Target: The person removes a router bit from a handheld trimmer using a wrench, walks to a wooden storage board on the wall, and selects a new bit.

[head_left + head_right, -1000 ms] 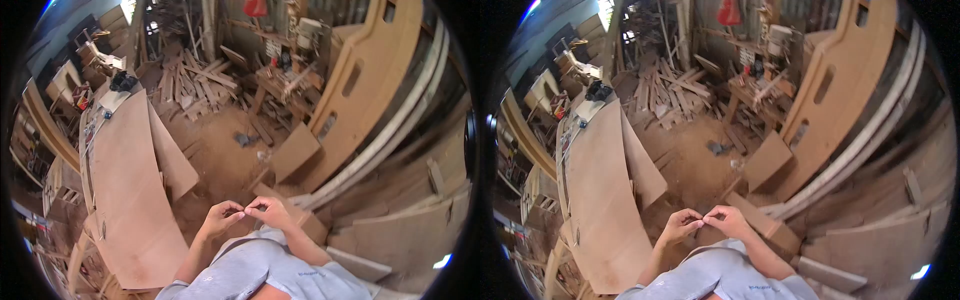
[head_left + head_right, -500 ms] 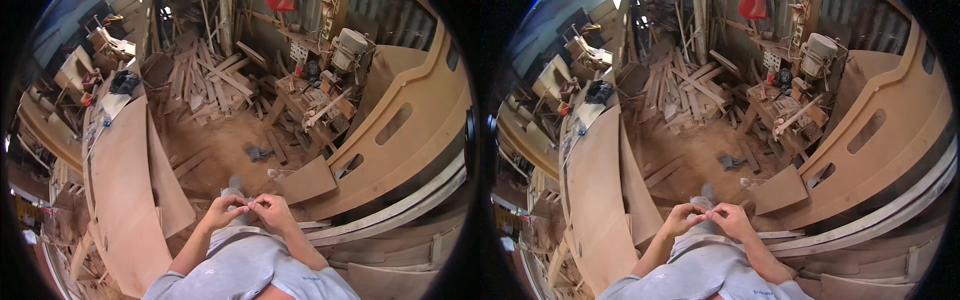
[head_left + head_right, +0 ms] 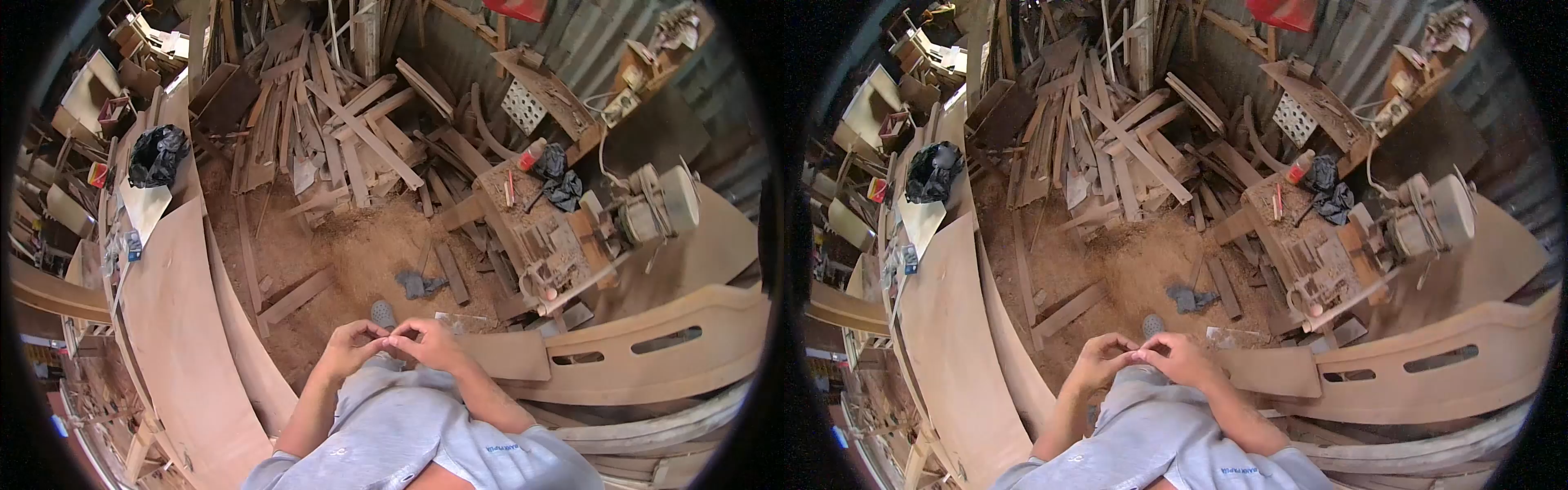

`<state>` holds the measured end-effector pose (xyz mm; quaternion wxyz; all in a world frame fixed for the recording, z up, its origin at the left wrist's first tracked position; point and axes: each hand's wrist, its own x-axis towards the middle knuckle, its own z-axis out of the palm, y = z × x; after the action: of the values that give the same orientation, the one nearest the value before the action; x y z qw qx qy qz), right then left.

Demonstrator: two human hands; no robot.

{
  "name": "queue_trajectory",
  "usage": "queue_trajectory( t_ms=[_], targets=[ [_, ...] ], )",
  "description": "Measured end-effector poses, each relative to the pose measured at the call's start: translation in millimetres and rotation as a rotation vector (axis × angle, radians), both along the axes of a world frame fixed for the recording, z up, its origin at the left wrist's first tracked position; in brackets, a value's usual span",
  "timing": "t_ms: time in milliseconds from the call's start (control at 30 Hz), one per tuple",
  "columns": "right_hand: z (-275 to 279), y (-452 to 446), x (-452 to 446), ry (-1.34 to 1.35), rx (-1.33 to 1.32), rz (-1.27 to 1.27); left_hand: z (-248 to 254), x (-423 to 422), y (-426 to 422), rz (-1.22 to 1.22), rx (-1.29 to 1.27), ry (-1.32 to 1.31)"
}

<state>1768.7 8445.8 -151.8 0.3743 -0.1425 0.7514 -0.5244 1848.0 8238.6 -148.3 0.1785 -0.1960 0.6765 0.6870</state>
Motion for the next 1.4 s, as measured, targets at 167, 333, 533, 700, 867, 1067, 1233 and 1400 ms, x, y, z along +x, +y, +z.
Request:
queue_trajectory(
  t_ms=[167, 333, 533, 700, 867, 1067, 1233, 1400],
  targets=[
    [-6, -20, -60, 0.080, -0.015, 0.008, -13, -59, -28, -0.087, -0.087, 0.121],
    [-26, -13, -124, 0.137, -0.072, -0.077, -15, -144, -33, -0.213, -0.102, 0.151],
    [-40, -7, -239, 0.088, -0.093, -0.112, -23, -274, -33, -0.280, -0.085, 0.185],
    [-36, -5, -374, 0.112, 0.008, -0.060, -49, -405, -30, -0.302, -0.189, 0.231],
    [-84, 11, -484, -0.026, -0.041, -0.146, -71, -531, -7, -0.373, -0.278, 0.291],
    [-142, 34, -576, -0.033, 0.042, -0.373, -158, -637, 19, -0.297, -0.010, 0.172],
    [-244, 39, -620, -0.184, 0.027, -0.685, -274, -712, 46, -0.140, 0.368, -0.081],
    [-364, 20, -619, -0.312, -0.106, -1.063, -405, -742, 63, -0.135, 0.484, -0.123]
  ],
)
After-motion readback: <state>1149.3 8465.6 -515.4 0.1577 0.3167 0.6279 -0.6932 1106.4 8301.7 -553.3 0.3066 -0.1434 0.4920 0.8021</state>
